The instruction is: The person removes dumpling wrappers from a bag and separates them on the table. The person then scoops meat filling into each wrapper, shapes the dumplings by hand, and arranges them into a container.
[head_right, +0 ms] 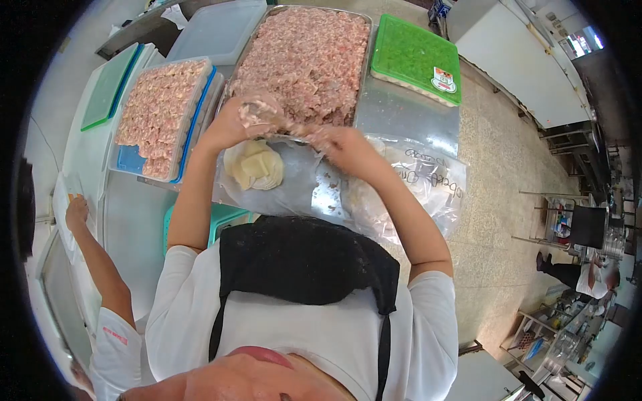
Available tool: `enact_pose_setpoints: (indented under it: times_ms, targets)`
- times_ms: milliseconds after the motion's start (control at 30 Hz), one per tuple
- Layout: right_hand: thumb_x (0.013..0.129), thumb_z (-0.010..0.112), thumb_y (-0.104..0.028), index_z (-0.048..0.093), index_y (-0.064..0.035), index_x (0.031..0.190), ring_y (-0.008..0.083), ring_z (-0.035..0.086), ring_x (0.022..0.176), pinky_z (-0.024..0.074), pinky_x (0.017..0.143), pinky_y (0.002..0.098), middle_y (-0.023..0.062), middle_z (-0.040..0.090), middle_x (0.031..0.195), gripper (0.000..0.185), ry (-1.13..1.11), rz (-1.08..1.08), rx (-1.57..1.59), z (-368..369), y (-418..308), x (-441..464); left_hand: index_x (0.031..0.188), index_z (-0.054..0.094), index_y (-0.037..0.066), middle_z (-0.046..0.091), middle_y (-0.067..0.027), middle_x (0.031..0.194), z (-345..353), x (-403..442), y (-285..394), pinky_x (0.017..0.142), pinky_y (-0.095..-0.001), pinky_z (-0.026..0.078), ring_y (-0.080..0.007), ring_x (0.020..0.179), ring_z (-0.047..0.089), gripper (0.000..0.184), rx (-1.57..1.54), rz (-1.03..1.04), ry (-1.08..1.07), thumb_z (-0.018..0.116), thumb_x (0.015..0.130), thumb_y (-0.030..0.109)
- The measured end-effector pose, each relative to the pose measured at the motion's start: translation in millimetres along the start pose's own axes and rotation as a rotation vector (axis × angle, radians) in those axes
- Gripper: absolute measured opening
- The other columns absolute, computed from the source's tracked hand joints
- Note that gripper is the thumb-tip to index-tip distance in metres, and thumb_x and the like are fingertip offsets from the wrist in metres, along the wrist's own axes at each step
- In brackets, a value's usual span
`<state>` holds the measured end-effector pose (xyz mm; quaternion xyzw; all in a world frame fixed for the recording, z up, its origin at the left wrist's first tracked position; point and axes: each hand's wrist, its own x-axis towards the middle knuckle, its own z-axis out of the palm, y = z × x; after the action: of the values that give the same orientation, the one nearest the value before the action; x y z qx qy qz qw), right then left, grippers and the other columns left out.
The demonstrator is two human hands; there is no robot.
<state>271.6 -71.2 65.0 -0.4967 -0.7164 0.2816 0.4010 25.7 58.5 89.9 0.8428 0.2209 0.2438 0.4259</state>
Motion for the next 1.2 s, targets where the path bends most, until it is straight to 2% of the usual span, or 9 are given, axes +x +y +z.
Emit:
enact_pose_setpoints:
  times_ms: [100, 400, 467, 600, 667, 800, 933, 1100, 1200]
  targets:
    - [0.088, 0.057, -0.021, 0.066, -0.0152, 0.108, 0.0361, 0.062, 0.080, 0.0500, 0.072, 0.0398, 0.0153, 0.065, 0.095, 0.022, -0.262, 0.187, -0.179, -13.8, 21.1, 6.5, 0.098, 0.064, 0.002, 0.066, -0.0105, 0.099, 9.6, 6.2, -3.9, 0.087, -0.0341, 0.047, -0.0237, 0.097, 0.061, 0.032, 0.109, -0.131, 0.013, 0.075, 0.069, 0.011]
    - [0.081, 0.057, -0.013, 0.055, -0.0160, 0.121, 0.0337, 0.063, 0.079, 0.0514, 0.064, 0.0435, 0.0124, 0.062, 0.086, 0.040, -0.035, -0.027, -0.651, -11.4, 59.2, 14.8, 0.108, 0.063, 0.002, 0.067, -0.0147, 0.103, 41.3, 32.8, -31.4, 0.086, -0.0352, 0.047, -0.0274, 0.096, 0.062, 0.046, 0.158, -0.542, 0.214, 0.075, 0.072, 0.028]
    - [0.083, 0.057, -0.012, 0.060, -0.0143, 0.115, 0.0341, 0.063, 0.080, 0.0511, 0.068, 0.0447, 0.0115, 0.063, 0.089, 0.032, -0.137, 0.222, -0.831, -31.3, 85.6, 23.2, 0.118, 0.058, 0.002, 0.063, -0.0185, 0.112, 46.0, 33.0, -39.1, 0.091, -0.0371, 0.045, -0.0299, 0.103, 0.060, 0.057, 0.183, -0.310, 0.270, 0.076, 0.070, 0.028]
    - [0.086, 0.054, -0.011, 0.065, -0.0108, 0.106, 0.0341, 0.063, 0.082, 0.0507, 0.072, 0.0440, 0.0137, 0.065, 0.091, 0.023, -0.182, 0.322, -0.803, -75.4, 61.3, 13.1, 0.125, 0.051, 0.001, 0.059, -0.0205, 0.118, 38.6, 24.2, -17.8, 0.095, -0.0383, 0.044, -0.0317, 0.108, 0.058, 0.067, 0.130, -0.486, 0.199, 0.078, 0.068, 0.025]
    - [0.089, 0.054, -0.015, 0.066, -0.0089, 0.103, 0.0349, 0.063, 0.085, 0.0500, 0.076, 0.0425, 0.0163, 0.066, 0.094, 0.020, -0.035, 0.046, -0.122, -86.6, 51.0, 6.6, 0.127, 0.049, 0.002, 0.059, -0.0203, 0.119, 35.7, 26.6, 6.1, 0.096, -0.0383, 0.043, -0.0331, 0.110, 0.057, 0.069, 0.303, -0.241, 0.257, 0.078, 0.067, 0.022]
    - [0.089, 0.060, -0.023, 0.066, -0.0093, 0.109, 0.0345, 0.063, 0.086, 0.0507, 0.076, 0.0348, 0.0173, 0.066, 0.102, 0.025, -0.075, -0.105, -0.075, -54.3, 55.8, 5.8, 0.119, 0.056, 0.001, 0.060, -0.0183, 0.118, 40.8, 41.7, 15.5, 0.094, -0.0368, 0.044, -0.0311, 0.108, 0.058, 0.059, 0.224, -0.141, 0.187, 0.077, 0.066, 0.019]
    - [0.088, 0.059, -0.022, 0.067, -0.0096, 0.105, 0.0336, 0.063, 0.082, 0.0509, 0.072, 0.0382, 0.0151, 0.065, 0.091, 0.022, -0.224, 0.111, -0.265, -67.5, 32.3, 14.7, 0.116, 0.058, 0.001, 0.061, -0.0171, 0.117, 46.2, 41.9, -19.7, 0.092, -0.0350, 0.046, -0.0295, 0.104, 0.060, 0.055, 0.341, -0.114, 0.156, 0.075, 0.067, 0.017]
    - [0.085, 0.054, -0.015, 0.064, -0.0099, 0.101, 0.0357, 0.063, 0.081, 0.0492, 0.068, 0.0485, 0.0136, 0.063, 0.085, 0.019, -0.070, 0.032, -0.547, -37.1, 40.7, 12.5, 0.117, 0.058, 0.003, 0.060, -0.0168, 0.118, 49.0, 45.9, -37.2, 0.094, -0.0358, 0.045, -0.0296, 0.109, 0.058, 0.051, -0.101, -0.577, 0.115, 0.075, 0.072, 0.019]
    - [0.086, 0.054, -0.015, 0.064, -0.0100, 0.104, 0.0365, 0.063, 0.081, 0.0496, 0.069, 0.0478, 0.0152, 0.064, 0.086, 0.022, -0.130, 0.135, -0.750, -37.2, 110.2, 17.9, 0.119, 0.057, 0.006, 0.060, -0.0162, 0.119, 54.7, 42.7, -21.1, 0.097, -0.0368, 0.042, -0.0286, 0.116, 0.054, 0.052, 0.258, -0.381, 0.263, 0.076, 0.073, 0.022]
